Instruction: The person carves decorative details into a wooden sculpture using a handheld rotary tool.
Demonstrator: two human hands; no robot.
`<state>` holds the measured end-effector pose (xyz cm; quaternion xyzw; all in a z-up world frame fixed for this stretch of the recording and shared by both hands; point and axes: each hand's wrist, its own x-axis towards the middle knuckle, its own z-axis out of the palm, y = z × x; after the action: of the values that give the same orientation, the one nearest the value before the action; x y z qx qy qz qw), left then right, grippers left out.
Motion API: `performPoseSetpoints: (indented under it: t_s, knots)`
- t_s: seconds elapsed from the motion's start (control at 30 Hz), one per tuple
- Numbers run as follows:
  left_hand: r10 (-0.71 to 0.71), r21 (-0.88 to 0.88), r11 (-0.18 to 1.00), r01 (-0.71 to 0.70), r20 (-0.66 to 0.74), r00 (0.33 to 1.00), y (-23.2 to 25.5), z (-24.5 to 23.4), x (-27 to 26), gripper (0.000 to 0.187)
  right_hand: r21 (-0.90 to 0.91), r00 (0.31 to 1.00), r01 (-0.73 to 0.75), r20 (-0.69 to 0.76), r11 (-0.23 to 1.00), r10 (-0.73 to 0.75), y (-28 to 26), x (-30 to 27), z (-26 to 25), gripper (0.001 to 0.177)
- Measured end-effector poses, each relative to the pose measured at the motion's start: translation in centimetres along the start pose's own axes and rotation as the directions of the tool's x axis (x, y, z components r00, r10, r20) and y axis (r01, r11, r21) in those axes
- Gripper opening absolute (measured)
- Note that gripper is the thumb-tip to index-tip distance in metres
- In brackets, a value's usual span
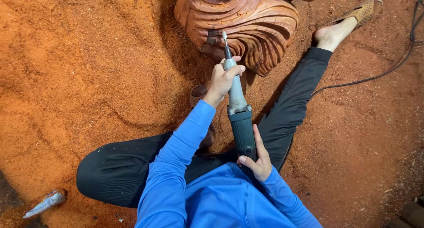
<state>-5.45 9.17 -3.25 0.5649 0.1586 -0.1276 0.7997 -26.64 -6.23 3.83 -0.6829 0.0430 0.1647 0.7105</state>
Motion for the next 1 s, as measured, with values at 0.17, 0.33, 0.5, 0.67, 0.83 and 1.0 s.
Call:
performPoseSetpoints:
  t_s: [0.17, 0.33, 0.5, 0.67, 0.83, 1.0]
  knots:
    - [-0.007, -0.013, 1.0, 0.007, 0.001, 1.0, -0.2, -0.3, 0.1, 0.052, -0.001, 1.0, 0.015, 0.019, 1.0, -0.015, -0.1, 0.3, 0.0, 0.1]
    - [0.001, -0.094, 0.996, -0.001, 0.0, 1.0, -1.4, -1.3, 0.6, 0.047, -0.022, 0.999, 0.012, 0.047, 1.0, -0.011, 0.6, 0.8, -0.3, 0.1]
    - [-0.017, -0.14, 0.99, 0.015, -0.013, 1.0, -2.3, -1.4, 0.9, 0.048, -0.065, 0.998, 0.004, 0.064, 0.998, 0.0, 0.1, 1.2, -0.6, 0.1]
    - [-0.039, -0.129, 0.991, 0.035, -0.024, 0.999, -1.0, -0.8, 0.6, 0.05, -0.074, 0.999, 0.002, 0.047, 0.997, 0.001, -0.2, 0.9, -0.4, 0.1]
    - [-0.098, 0.013, 0.995, 0.098, -0.013, 0.995, 0.1, 0.2, 0.7, 0.051, 0.013, 1.0, -0.015, 0.012, 1.0, 0.014, -2.0, 0.3, 0.4, 0.101]
    - [-0.17, 0.056, 0.984, 0.168, 0.02, 0.985, 2.6, 1.7, 0.3, 0.051, 0.112, 0.977, -0.213, 0.001, 0.971, 0.214, -2.4, -0.9, 0.2, 0.108]
